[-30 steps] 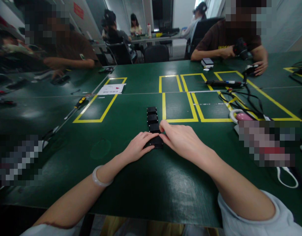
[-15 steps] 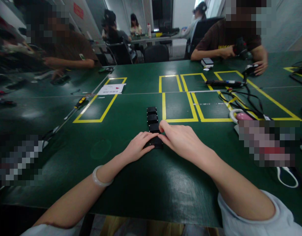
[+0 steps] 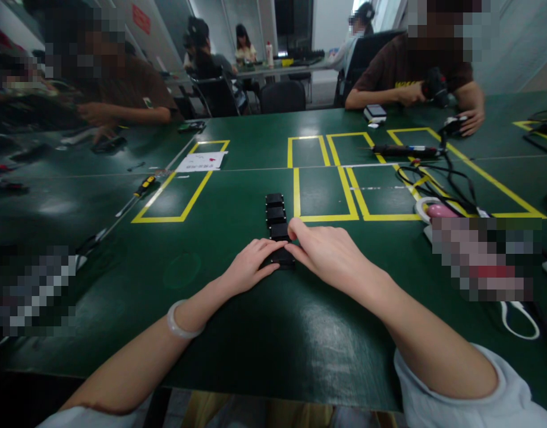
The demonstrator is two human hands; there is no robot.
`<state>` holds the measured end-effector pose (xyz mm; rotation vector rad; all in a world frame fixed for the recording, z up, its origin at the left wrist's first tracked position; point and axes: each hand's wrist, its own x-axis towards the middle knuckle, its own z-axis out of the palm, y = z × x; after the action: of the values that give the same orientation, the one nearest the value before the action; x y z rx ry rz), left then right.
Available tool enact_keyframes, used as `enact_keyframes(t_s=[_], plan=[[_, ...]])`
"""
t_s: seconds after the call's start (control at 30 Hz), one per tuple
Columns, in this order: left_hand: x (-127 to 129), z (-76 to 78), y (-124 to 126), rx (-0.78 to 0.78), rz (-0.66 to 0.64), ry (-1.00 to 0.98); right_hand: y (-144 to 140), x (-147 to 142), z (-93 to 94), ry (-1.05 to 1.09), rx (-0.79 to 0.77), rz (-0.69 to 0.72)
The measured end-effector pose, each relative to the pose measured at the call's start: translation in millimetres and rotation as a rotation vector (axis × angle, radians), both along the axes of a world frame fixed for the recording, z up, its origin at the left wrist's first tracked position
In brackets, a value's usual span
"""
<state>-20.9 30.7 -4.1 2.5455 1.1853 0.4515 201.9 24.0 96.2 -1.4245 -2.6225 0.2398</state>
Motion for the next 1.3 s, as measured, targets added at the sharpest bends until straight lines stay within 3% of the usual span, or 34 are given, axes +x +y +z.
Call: enact_keyframes(t_s=[1.3], plan=[[-0.2, 0.9, -0.1, -0.007, -0.002, -0.011, 0.3, 1.3, -1.0, 0.043, 0.012, 0.029]])
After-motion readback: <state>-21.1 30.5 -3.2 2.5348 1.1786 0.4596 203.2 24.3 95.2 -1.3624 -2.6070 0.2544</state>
